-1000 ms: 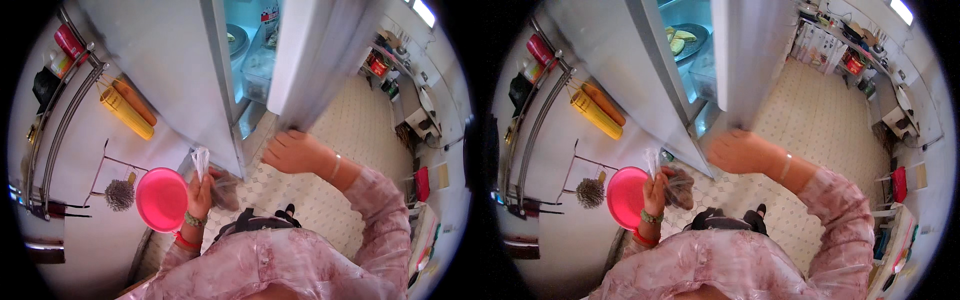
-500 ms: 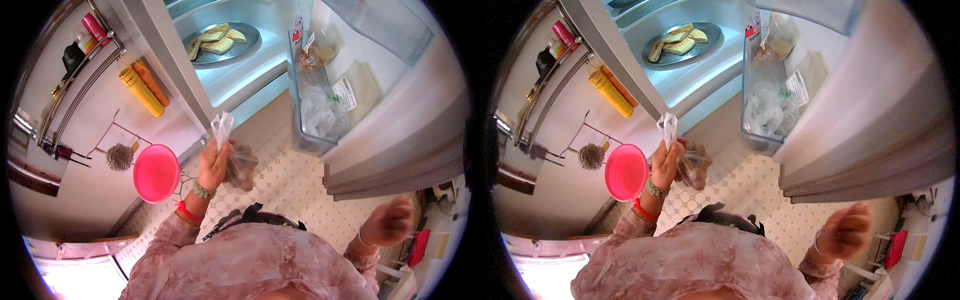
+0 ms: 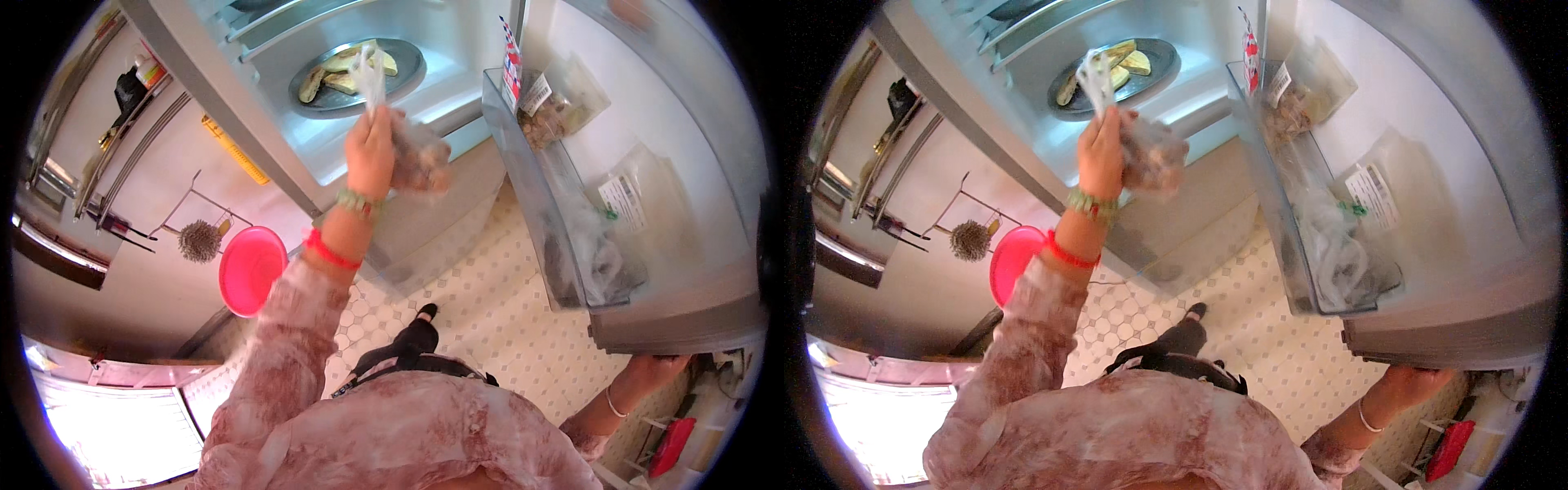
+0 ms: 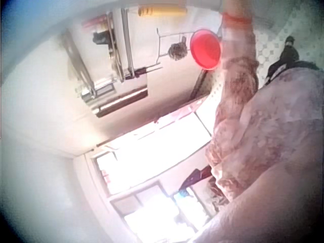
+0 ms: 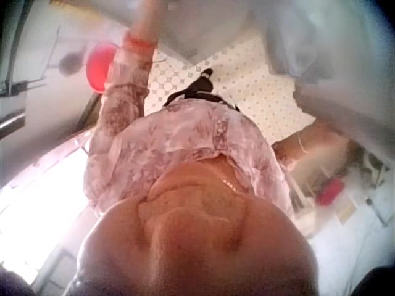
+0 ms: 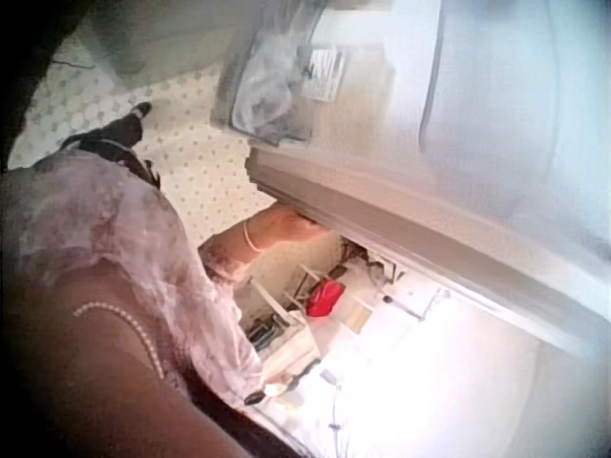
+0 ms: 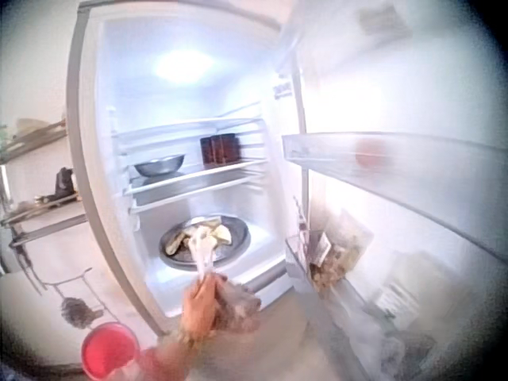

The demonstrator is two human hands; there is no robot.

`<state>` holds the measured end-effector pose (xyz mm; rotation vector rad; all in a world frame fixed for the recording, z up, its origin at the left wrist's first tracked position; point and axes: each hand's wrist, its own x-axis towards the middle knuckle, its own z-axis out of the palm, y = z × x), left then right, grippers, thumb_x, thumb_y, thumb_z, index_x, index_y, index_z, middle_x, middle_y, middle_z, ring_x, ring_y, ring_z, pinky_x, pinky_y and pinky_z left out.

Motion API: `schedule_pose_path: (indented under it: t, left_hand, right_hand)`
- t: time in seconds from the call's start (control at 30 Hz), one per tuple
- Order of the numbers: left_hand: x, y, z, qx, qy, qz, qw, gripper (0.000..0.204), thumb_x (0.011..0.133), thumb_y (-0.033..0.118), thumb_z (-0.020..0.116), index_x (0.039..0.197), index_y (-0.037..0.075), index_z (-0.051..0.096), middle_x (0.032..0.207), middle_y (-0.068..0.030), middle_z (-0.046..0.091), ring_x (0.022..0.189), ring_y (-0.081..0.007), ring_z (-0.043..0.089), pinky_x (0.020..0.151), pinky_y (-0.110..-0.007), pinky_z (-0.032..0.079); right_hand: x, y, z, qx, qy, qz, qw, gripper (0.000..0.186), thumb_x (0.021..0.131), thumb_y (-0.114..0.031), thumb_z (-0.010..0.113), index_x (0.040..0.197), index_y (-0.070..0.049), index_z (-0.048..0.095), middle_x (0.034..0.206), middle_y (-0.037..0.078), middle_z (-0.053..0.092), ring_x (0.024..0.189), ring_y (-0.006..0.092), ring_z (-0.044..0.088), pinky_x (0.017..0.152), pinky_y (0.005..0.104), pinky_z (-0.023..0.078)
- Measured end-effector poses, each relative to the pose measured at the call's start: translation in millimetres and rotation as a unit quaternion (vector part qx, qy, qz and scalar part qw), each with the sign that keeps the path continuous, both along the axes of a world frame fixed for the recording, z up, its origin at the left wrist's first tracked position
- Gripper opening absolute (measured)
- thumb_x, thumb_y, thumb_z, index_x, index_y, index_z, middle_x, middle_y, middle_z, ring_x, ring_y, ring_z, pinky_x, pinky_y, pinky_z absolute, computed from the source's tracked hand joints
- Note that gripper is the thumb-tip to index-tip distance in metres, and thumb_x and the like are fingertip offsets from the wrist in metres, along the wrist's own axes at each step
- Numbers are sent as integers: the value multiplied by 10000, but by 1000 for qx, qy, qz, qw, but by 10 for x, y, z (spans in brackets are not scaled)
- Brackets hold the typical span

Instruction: The person sorts small brown root vegetables into a plastic bag on a table outdoors. They then move indoors to a kitchen, open a refrigerator, and place the bag inside. After washing their hands, they return to the outdoor area, pick up a tray of ginger, and carry it into a bedroom, placing it on a bed.

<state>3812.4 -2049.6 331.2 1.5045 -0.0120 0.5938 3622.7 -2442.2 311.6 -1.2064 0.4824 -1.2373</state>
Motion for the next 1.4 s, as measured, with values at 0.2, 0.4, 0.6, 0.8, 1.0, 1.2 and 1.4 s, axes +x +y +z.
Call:
schedule_pose_path:
  t: [0.2,0.4,0.6,0.8,1.0,1.2,1.4]
  left_hand:
    - [1799,-107,23,41,-71,-12,997,310,884,244,451,766,17,626,648,-63,551,613,-136,482,599,-284,396]
    - [3038,-140,-35,142,-38,32,989,342,885,306,445,807,33,636,784,-84,621,713,-200,564,684,-314,437]
    - [3469,20,-74,417,-134,151,886,368,879,313,392,739,31,583,785,-198,591,794,-381,549,710,-470,420]
    - [3245,-101,-26,391,-85,49,915,339,860,297,423,732,16,564,788,-214,577,786,-406,526,708,-480,403]
    - [2921,-170,58,384,-92,117,911,350,862,318,416,816,27,606,780,-200,578,762,-402,527,731,-472,401]
    - [2952,32,-18,480,13,63,875,367,864,340,400,903,60,633,940,-212,586,885,-389,533,805,-446,408]
    - [2783,7,74,357,94,77,926,384,865,351,395,909,53,632,940,-214,590,857,-371,554,791,-424,420]
  right_hand:
    - [167,-318,-48,100,-47,-9,994,411,898,-224,425,1214,36,385,1252,180,408,1109,295,418,963,436,345]
    - [-29,-924,-452,88,-43,84,992,517,814,-236,542,1227,30,382,1246,175,408,1120,298,413,966,452,332]
    - [99,-818,-335,68,-19,21,997,548,805,-259,552,1234,30,371,1247,178,404,1121,304,412,965,454,335]
    - [350,-742,-332,60,-7,14,998,579,797,-281,562,1240,31,359,1249,180,401,1121,310,412,963,455,337]
    - [388,-797,-326,49,-14,23,998,611,788,-304,572,1247,32,348,1251,183,397,1121,315,411,961,457,340]
    - [375,-958,-331,40,-24,40,998,643,779,-326,582,1253,33,336,1253,185,393,1121,321,411,959,459,342]
    - [293,-925,-331,7,-21,59,998,603,832,-347,511,1268,23,321,1264,180,384,1128,321,409,945,457,362]
